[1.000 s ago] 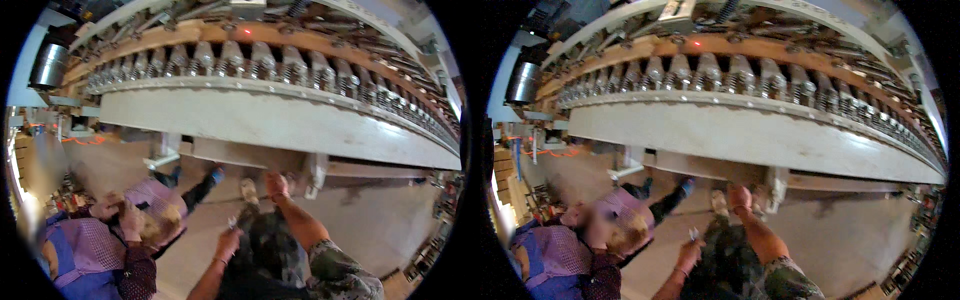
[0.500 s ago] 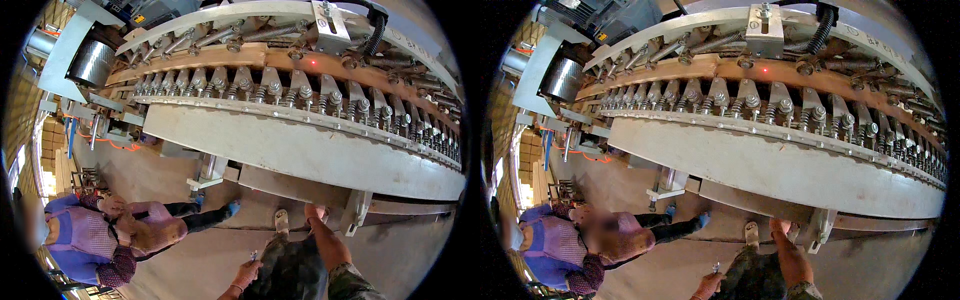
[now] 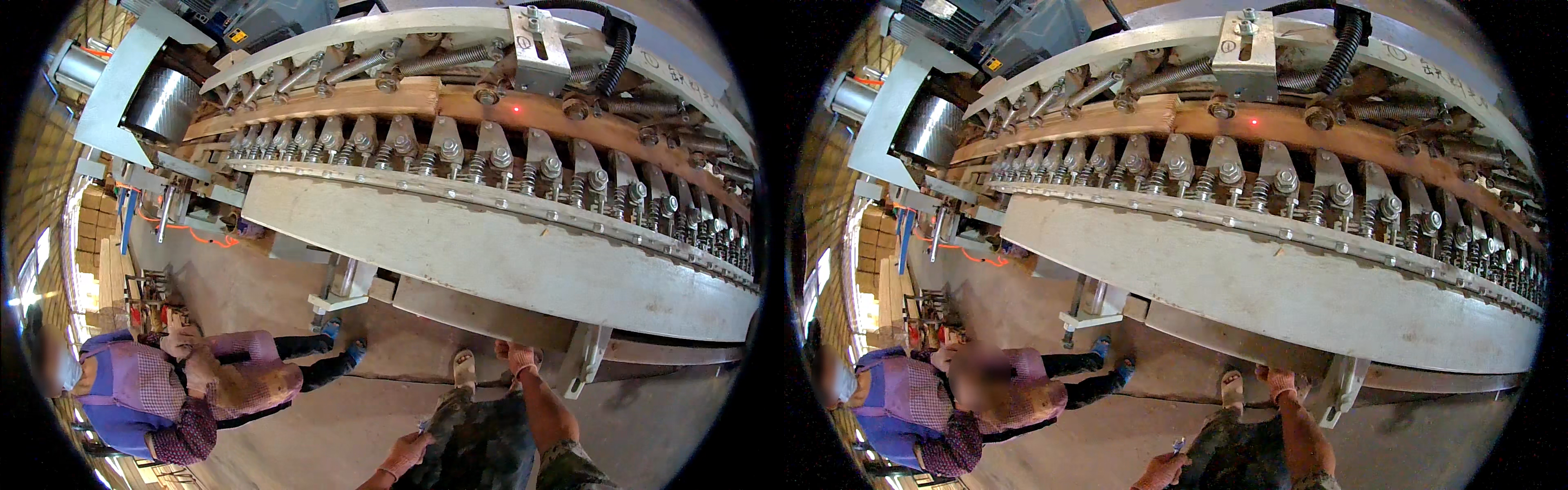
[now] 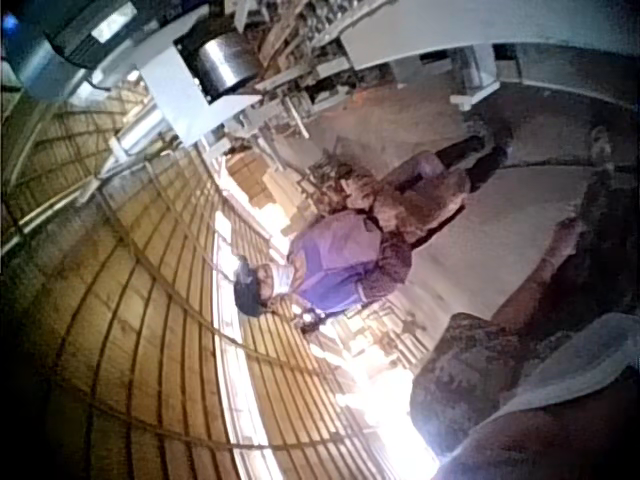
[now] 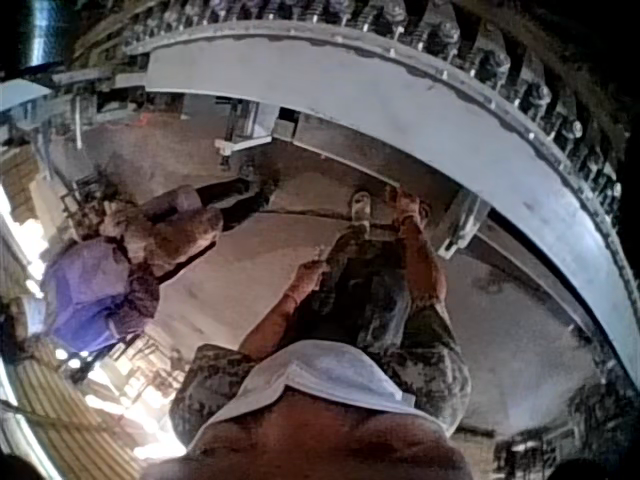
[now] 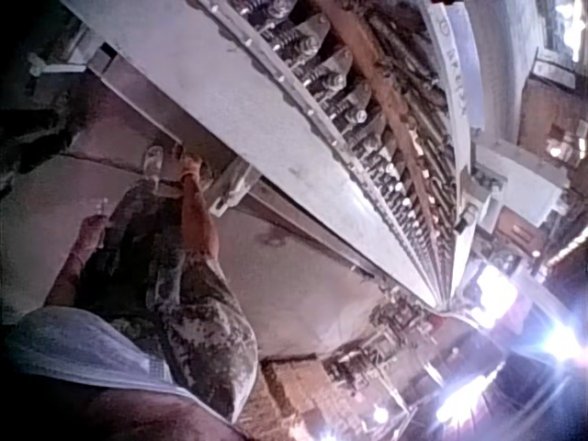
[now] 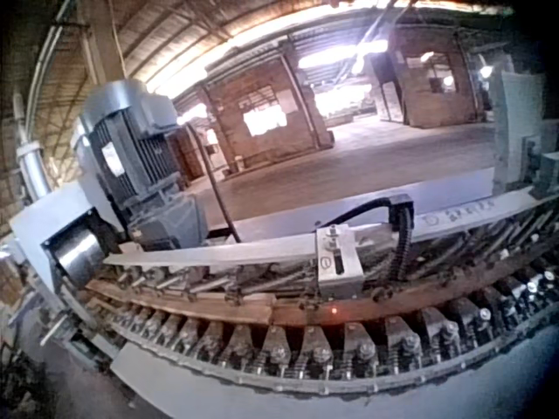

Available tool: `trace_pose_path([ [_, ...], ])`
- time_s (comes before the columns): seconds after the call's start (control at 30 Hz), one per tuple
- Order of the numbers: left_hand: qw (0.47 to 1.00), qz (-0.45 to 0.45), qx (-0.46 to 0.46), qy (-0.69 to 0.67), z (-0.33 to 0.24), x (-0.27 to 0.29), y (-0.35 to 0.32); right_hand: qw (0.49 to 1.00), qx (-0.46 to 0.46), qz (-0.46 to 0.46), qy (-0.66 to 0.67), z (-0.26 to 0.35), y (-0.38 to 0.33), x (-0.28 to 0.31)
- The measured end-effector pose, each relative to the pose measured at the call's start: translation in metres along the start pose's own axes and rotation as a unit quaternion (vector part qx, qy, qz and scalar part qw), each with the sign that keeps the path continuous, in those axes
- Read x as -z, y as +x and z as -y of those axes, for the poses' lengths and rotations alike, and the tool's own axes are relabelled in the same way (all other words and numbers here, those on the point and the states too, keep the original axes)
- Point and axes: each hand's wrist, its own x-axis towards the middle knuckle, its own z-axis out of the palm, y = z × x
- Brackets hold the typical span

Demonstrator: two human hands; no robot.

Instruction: The person uses a wrench to tighten bolts on a long, white industrial machine with a conveyor belt. They move along the length of the machine, adjusting various components while another person observes nearby.

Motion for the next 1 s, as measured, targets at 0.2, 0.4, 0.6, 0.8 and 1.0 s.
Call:
trace_pose_path([
  [0.2, 1.0, 0.014, 0.001, 0.02, -0.006, -0.009, -0.003, 0.985, 0.058, -0.016, -0.161, -0.007, 0.002, 0.009],
  [0.4, 0.997, 0.008, -0.02, 0.068, -0.008, -0.008, -0.006, 0.998, 0.014, -0.032, -0.046, 0.029, -0.04, -0.044],
  [0.6, 0.996, 0.007, -0.012, 0.089, -0.021, -0.004, -0.008, 1.0, -0.003, -0.016, 0.023, 0.01, -0.019, -0.02],
  [0.8, 0.984, 0.007, 0.03, 0.178, -0.011, 0.013, 0.017, 0.998, 0.028, -0.037, -0.038, 0.001, -0.018, -0.017],
  [1.0, 0.984, 0.03, -0.045, 0.169, -0.029, -0.008, -0.016, 0.985, 0.043, -0.074, -0.149, 0.013, -0.033, -0.046],
])
